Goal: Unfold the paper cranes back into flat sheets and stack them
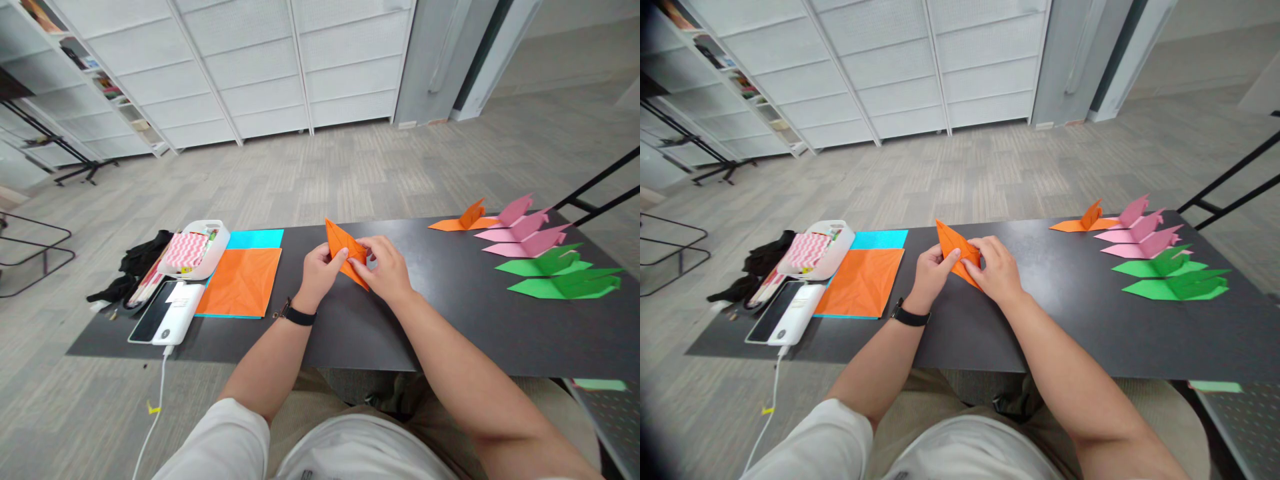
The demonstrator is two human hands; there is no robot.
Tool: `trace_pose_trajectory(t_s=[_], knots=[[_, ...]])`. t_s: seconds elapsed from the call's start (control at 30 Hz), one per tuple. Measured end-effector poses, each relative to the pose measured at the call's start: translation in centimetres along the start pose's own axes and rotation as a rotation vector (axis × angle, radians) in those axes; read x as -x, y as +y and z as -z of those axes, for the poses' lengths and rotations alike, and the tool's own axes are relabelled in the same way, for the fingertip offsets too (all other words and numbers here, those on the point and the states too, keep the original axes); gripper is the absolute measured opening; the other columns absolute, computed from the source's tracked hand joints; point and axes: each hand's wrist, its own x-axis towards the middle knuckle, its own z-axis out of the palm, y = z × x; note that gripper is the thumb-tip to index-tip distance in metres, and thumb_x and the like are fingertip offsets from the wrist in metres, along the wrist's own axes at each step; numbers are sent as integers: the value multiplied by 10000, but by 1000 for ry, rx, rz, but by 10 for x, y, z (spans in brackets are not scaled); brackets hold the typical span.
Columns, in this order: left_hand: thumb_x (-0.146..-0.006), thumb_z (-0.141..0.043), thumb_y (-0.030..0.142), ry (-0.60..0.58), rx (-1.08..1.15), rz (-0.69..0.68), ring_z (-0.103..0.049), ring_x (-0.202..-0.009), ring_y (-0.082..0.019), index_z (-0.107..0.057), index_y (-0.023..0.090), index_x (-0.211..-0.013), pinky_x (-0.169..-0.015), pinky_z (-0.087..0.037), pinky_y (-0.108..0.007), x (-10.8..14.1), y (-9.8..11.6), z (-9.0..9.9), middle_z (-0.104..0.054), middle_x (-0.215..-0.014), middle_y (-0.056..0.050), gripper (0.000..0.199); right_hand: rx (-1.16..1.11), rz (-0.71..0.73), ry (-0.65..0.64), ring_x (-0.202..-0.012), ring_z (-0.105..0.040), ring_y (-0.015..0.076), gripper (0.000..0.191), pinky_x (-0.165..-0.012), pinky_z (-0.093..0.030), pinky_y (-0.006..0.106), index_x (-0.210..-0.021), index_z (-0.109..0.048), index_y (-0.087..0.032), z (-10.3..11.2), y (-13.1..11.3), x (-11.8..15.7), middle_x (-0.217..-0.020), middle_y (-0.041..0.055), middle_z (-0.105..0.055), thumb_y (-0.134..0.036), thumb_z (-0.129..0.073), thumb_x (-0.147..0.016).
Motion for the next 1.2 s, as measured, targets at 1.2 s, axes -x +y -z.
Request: trace_pose_trajectory(t_s=[1.2], knots=[[-897,-830,351,-1,178,-77,-686,-758,-105,-570,251,-1295,-740,-577,-260,-11,-21,0,-674,-1119,-43,486,-472,-313,-83,-818,-635,171,448,-753,-576,347,-1313,-706,-337,1,32,-8,-1159,46,-663,-251,-718,-874]])
